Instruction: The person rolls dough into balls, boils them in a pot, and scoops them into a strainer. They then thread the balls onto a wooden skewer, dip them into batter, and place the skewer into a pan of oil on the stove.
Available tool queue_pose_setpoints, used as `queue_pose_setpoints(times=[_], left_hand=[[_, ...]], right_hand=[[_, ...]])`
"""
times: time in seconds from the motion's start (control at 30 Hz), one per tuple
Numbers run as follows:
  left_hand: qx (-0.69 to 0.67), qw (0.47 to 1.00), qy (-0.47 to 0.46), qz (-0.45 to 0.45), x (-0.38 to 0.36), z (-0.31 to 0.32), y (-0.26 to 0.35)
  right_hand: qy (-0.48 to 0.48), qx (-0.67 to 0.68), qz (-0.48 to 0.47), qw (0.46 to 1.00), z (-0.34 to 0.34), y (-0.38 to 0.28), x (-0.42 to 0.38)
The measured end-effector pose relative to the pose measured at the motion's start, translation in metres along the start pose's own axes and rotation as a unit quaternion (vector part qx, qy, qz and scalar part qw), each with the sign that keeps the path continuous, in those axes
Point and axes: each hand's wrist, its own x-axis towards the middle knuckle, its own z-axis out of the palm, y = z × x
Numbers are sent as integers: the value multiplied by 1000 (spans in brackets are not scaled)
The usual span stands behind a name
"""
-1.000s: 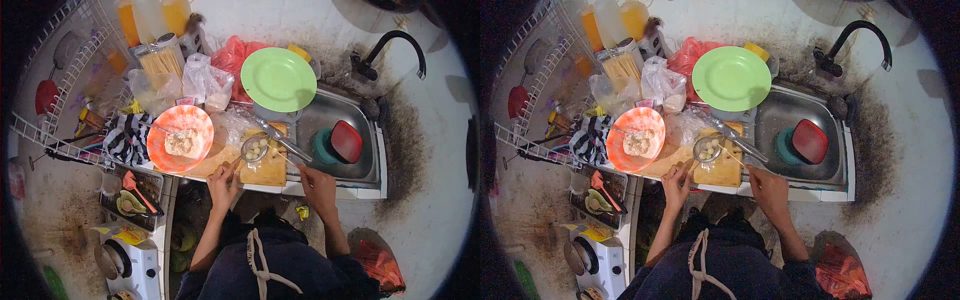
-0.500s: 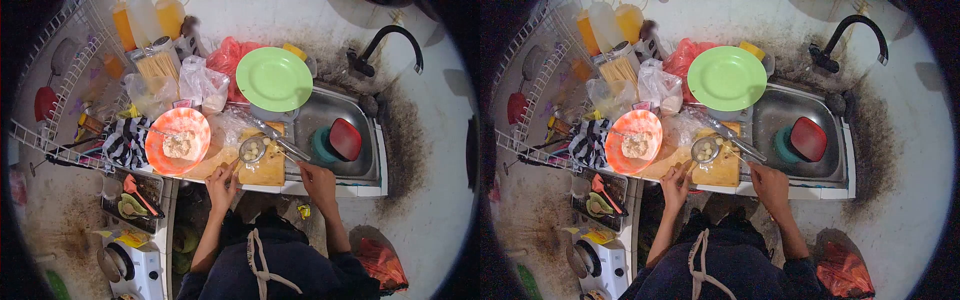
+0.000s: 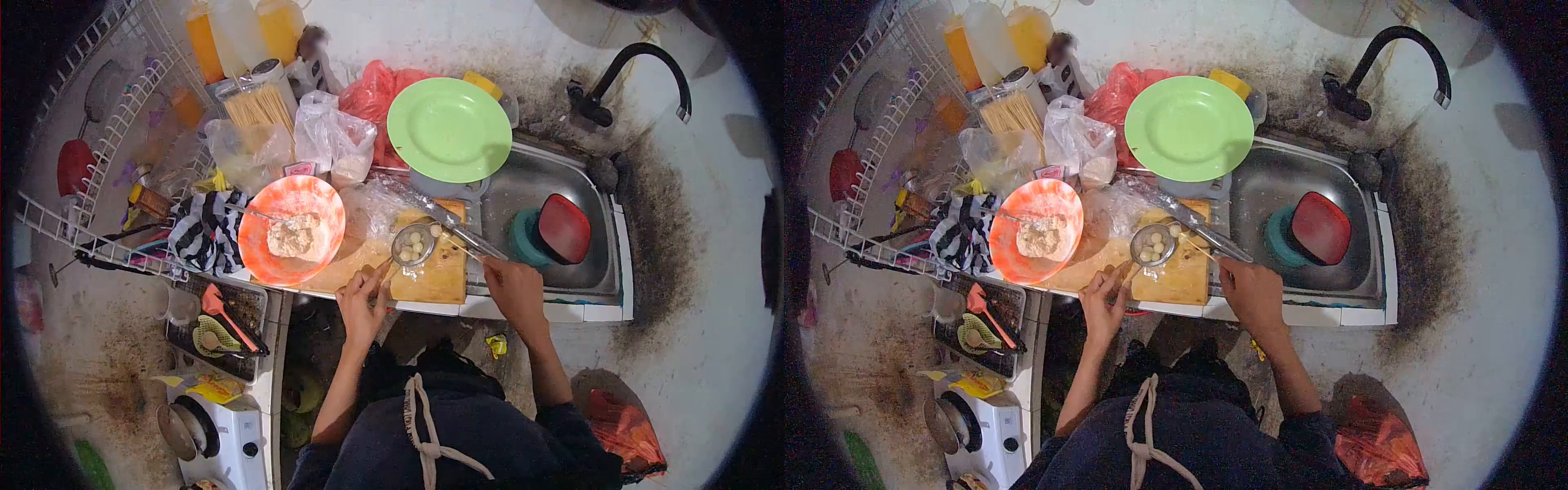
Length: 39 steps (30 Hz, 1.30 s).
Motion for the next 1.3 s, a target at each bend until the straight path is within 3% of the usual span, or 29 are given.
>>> queue_pose_setpoints(times=[0.47, 0.67, 0.77, 0.97, 1.3], left_hand=[[7, 1000, -10, -8, 1, -1, 2], [3, 1000, 0, -4, 0, -1, 2], [-5, 998, -34, -44, 0, -2, 4], [-14, 999, -25, -36, 1, -3, 5], [-8, 999, -19, -30, 0, -1, 3]], right_hand=[[-3, 17, 17, 1000, -4, -4, 3], [43, 59, 15, 997, -15, 0, -18], [-9, 91, 35, 995, -15, 0, -24], [-43, 66, -2, 997, -4, -4, -24], [-42, 42, -2, 998, -2, -11, -12]])
